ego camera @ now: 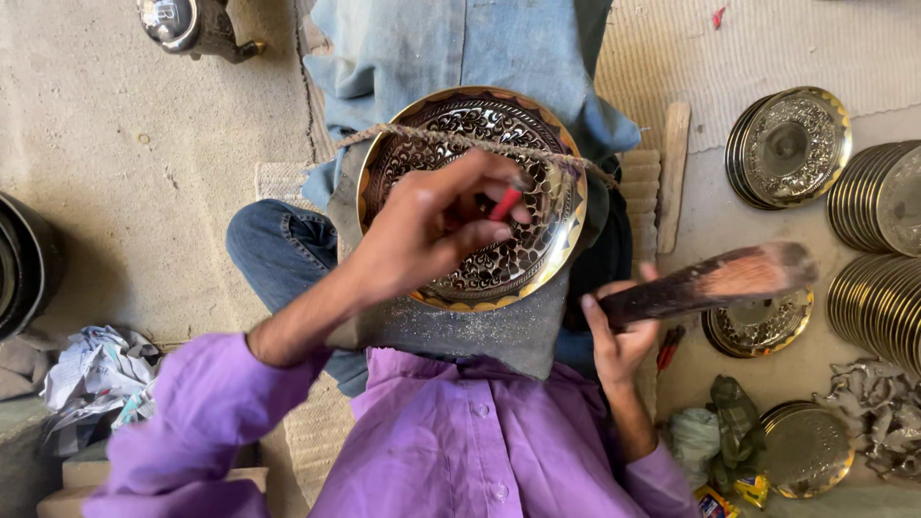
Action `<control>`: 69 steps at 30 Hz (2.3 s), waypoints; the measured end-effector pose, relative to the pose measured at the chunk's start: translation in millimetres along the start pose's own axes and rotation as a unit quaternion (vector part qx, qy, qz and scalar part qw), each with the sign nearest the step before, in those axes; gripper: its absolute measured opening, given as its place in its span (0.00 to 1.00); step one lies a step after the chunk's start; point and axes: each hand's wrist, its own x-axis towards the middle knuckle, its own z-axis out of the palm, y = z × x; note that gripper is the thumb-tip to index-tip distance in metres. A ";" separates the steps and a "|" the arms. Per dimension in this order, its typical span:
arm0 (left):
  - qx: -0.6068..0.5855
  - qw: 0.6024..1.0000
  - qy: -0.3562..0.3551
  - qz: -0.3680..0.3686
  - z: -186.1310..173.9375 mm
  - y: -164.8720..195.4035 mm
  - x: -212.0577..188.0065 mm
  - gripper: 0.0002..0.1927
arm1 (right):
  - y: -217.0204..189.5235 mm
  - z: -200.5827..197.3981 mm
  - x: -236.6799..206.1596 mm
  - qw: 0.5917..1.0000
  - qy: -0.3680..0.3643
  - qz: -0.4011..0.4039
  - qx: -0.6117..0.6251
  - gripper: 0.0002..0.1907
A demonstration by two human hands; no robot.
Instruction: The person sits cross-legged on the floor with an engraved brass plate resting on their lap. They hold a red-handled punch against the plate's patterned surface with one hand and repeatedly strike it with a wooden mallet held in the other hand, repositioning the punch across the design to work the decoration, and briefly hold up the punch between strikes.
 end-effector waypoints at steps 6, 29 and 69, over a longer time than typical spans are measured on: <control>-0.024 0.978 -0.195 0.066 10.8 -14.0 34.6 0.24 | -8.8 -20.4 -38.5 0.987 0.037 0.130 0.090 0.33; -0.056 0.825 -0.562 0.003 -2.0 -27.0 73.4 0.27 | -15.3 -13.7 -100.8 0.991 0.109 -0.026 -0.075 0.26; -0.052 0.793 -0.606 0.035 2.1 -39.5 75.4 0.26 | -10.9 -22.9 -59.8 0.916 0.062 -0.239 -0.315 0.18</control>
